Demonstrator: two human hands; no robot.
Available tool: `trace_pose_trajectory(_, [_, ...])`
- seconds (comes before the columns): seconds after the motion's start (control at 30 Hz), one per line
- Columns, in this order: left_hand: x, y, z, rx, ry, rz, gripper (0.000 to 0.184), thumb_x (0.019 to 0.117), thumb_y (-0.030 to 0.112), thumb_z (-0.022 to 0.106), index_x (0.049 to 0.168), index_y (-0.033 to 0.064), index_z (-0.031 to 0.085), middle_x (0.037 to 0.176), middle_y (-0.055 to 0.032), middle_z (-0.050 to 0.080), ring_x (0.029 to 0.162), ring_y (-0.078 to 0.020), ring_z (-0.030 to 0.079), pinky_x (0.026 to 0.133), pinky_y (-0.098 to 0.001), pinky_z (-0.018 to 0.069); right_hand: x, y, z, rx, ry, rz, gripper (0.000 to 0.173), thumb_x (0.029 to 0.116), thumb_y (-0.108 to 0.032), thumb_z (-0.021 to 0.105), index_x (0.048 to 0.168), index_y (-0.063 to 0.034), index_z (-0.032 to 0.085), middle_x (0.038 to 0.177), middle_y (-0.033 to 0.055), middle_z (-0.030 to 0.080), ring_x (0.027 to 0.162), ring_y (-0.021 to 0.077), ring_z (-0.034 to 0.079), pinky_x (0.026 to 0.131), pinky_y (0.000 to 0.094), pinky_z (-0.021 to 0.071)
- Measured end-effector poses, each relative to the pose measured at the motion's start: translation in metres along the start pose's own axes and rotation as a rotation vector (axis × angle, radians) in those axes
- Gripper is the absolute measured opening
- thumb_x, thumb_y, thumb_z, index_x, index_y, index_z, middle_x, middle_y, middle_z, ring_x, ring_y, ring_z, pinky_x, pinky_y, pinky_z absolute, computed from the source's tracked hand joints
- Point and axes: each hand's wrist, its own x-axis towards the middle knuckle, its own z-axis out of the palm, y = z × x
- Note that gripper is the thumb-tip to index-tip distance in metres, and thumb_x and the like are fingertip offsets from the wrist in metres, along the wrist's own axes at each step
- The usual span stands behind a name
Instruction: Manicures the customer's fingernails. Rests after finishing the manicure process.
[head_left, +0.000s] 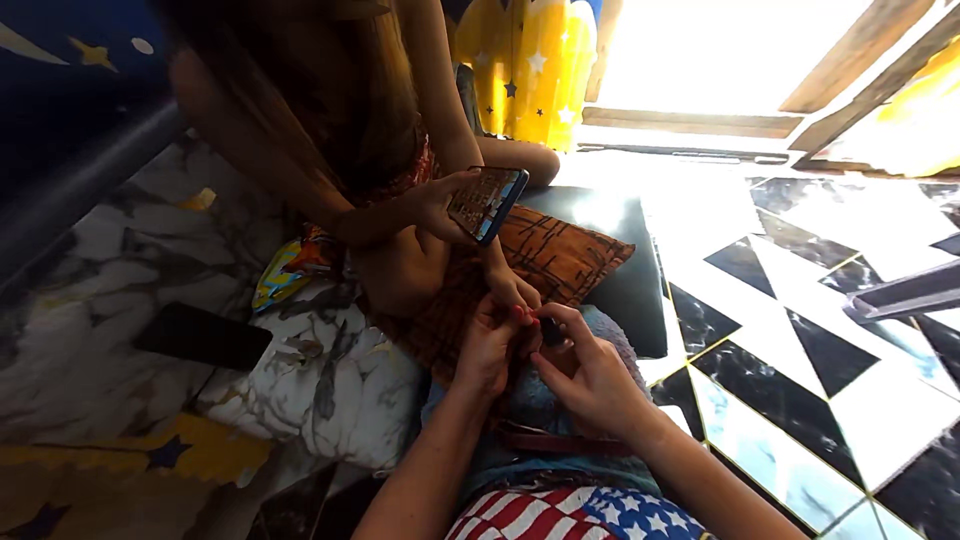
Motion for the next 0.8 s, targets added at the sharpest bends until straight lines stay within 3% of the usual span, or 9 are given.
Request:
trace_pose_trajectory(0.1, [0.0, -0.001, 0.0, -0.007, -0.003, 0.004, 0.014, 0.0987, -0.005, 0.058, 0.11, 0.0023, 0.059, 0.093, -0.0078, 0.069, 0.082, -0.0149, 0.069, 0.077, -0.0299, 0.06, 0.001, -0.001, -0.003, 0.04, -0.041, 0.0, 0.057, 0.0957, -0.026, 0.066, 0.146, -0.0044, 0.048, 0.11, 0.0077, 0.072, 0.081, 0.0039, 0.068, 0.073, 0.0219, 0.0586])
trace_pose_trajectory(0.27, [0.0, 0.001, 0.002, 0.001, 0.015, -0.001, 0.012, 0.098, -0.005, 0.059, 0.108, 0.0027, 0.059, 0.09, -0.0073, 0.068, 0.077, -0.0136, 0.068, 0.072, -0.028, 0.0598, 0.0, -0.001, -0.003, 0.041, -0.068, 0.022, 0.054, 0.0939, -0.024, 0.066, 0.142, -0.0039, 0.05, 0.097, 0.0061, 0.072, 0.072, 0.0044, 0.066, 0.066, 0.0229, 0.0576])
trace_pose_trajectory(0.33, [0.0, 0.001, 0.002, -0.008, 0.018, -0.004, 0.011, 0.0976, -0.006, 0.059, 0.105, 0.0023, 0.059, 0.09, -0.0078, 0.068, 0.079, -0.0148, 0.069, 0.075, -0.0294, 0.06, 0.0, -0.001, -0.003, 0.074, -0.025, 0.029, 0.052, 0.0949, -0.025, 0.066, 0.14, -0.0043, 0.05, 0.106, 0.0059, 0.072, 0.079, 0.003, 0.068, 0.071, 0.0219, 0.0591])
trace_pose_trajectory(0.4, [0.0, 0.001, 0.001, -0.023, 0.011, -0.004, 0.012, 0.0975, -0.007, 0.058, 0.106, 0.0017, 0.059, 0.09, -0.0079, 0.069, 0.082, -0.0156, 0.07, 0.08, -0.0303, 0.0603, 0.002, -0.003, -0.004, 0.241, 0.025, 0.076, 0.057, 0.097, -0.026, 0.067, 0.145, -0.0068, 0.045, 0.109, 0.0056, 0.071, 0.079, 0.0054, 0.07, 0.069, 0.0238, 0.061])
trace_pose_trajectory(0.5, [0.001, 0.0, 0.0, -0.023, 0.001, -0.006, 0.011, 0.0989, -0.006, 0.057, 0.107, 0.002, 0.06, 0.089, -0.0077, 0.07, 0.078, -0.014, 0.07, 0.074, -0.0286, 0.0606, 0.016, -0.012, -0.001, 0.834, 0.085, 0.165, 0.058, 0.1008, -0.026, 0.062, 0.151, -0.0234, 0.031, 0.086, 0.0052, 0.064, 0.057, 0.015, 0.064, 0.053, 0.032, 0.0601])
trace_pose_trajectory(0.57, [0.002, -0.002, 0.001, 0.004, 0.004, 0.02, 0.01, 0.0991, -0.004, 0.057, 0.105, 0.0026, 0.061, 0.084, -0.0059, 0.069, 0.07, -0.0101, 0.066, 0.065, -0.0244, 0.0581, 0.033, -0.014, 0.008, 1.118, 0.158, 0.132, 0.058, 0.1022, -0.031, 0.058, 0.151, -0.0329, 0.026, 0.08, 0.0032, 0.062, 0.054, 0.0155, 0.061, 0.052, 0.0334, 0.0586])
trace_pose_trajectory(0.6, [0.002, -0.004, 0.001, 0.014, 0.008, 0.034, 0.011, 0.0985, -0.005, 0.058, 0.105, 0.003, 0.063, 0.085, -0.0048, 0.068, 0.07, -0.0092, 0.065, 0.065, -0.0239, 0.0571, 0.044, -0.013, 0.013, 1.166, 0.228, 0.117, 0.057, 0.1021, -0.031, 0.057, 0.15, -0.0329, 0.026, 0.077, 0.0028, 0.062, 0.054, 0.0154, 0.061, 0.052, 0.0333, 0.0579])
trace_pose_trajectory(0.73, [0.001, -0.004, 0.001, 0.018, 0.039, 0.031, 0.009, 0.0983, -0.002, 0.06, 0.106, 0.0004, 0.061, 0.089, -0.0096, 0.069, 0.074, -0.0146, 0.067, 0.066, -0.0291, 0.0592, 0.082, -0.004, 0.019, 1.025, 0.552, 0.162, 0.054, 0.1039, -0.024, 0.051, 0.151, -0.0275, 0.026, 0.081, 0.0009, 0.056, 0.059, 0.0144, 0.061, 0.056, 0.0339, 0.0573])
trace_pose_trajectory(0.8, [0.001, -0.004, 0.004, 0.026, 0.049, 0.041, 0.007, 0.0986, -0.002, 0.06, 0.105, 0.0001, 0.06, 0.088, -0.0104, 0.068, 0.07, -0.0149, 0.066, 0.061, -0.0287, 0.0579, 0.083, -0.002, 0.023, 1.003, 0.593, 0.158, 0.055, 0.1036, -0.027, 0.052, 0.152, -0.0286, 0.026, 0.082, 0.0017, 0.057, 0.059, 0.0149, 0.06, 0.054, 0.0343, 0.0573])
